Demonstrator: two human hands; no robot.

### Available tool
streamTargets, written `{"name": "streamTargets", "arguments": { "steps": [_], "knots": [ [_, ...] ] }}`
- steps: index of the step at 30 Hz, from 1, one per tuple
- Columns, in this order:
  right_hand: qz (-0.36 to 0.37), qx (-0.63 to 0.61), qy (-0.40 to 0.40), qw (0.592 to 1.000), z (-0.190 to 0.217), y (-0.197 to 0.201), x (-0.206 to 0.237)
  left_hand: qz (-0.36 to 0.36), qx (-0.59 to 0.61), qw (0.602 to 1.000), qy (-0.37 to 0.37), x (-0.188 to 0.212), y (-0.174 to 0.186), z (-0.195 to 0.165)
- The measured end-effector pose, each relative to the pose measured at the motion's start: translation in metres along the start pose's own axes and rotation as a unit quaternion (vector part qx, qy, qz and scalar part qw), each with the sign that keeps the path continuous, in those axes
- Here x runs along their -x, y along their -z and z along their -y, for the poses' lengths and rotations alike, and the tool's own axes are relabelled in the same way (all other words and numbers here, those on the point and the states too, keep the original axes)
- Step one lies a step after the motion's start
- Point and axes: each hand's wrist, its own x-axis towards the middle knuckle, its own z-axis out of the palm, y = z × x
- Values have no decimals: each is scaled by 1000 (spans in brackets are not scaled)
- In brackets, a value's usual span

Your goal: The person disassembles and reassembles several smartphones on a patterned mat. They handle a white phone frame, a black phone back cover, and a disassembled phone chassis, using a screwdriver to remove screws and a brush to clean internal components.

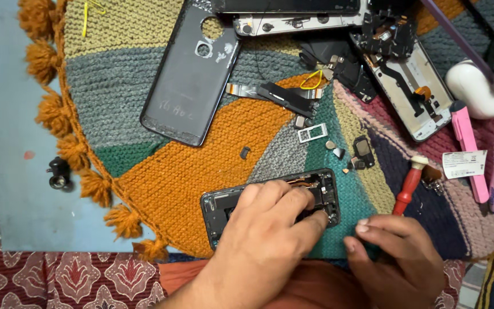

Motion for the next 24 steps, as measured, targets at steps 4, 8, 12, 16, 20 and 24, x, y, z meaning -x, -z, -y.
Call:
{"name": "streamTargets", "arguments": {
  "steps": [4,8,12,16,20,24],
  "knots": [
    [5,-10,-43,999,3,0,-3,-5,-26,1000,6,0,-2,-2],
    [-12,-9,-36,999,5,-5,-2,-4,-35,999,20,1,-4,-3],
    [-2,-15,-48,999,4,-7,-1,-9,-35,999,19,5,-5,-3],
    [-10,-10,-41,999,3,-8,0,17,-83,996,1,11,-4,-5],
    [-4,4,-35,999,2,-9,0,26,-130,991,-17,13,-5,-4],
    [-8,0,-23,1000,1,-9,-1,35,-134,990,-21,14,-5,-4]
  ]
}}
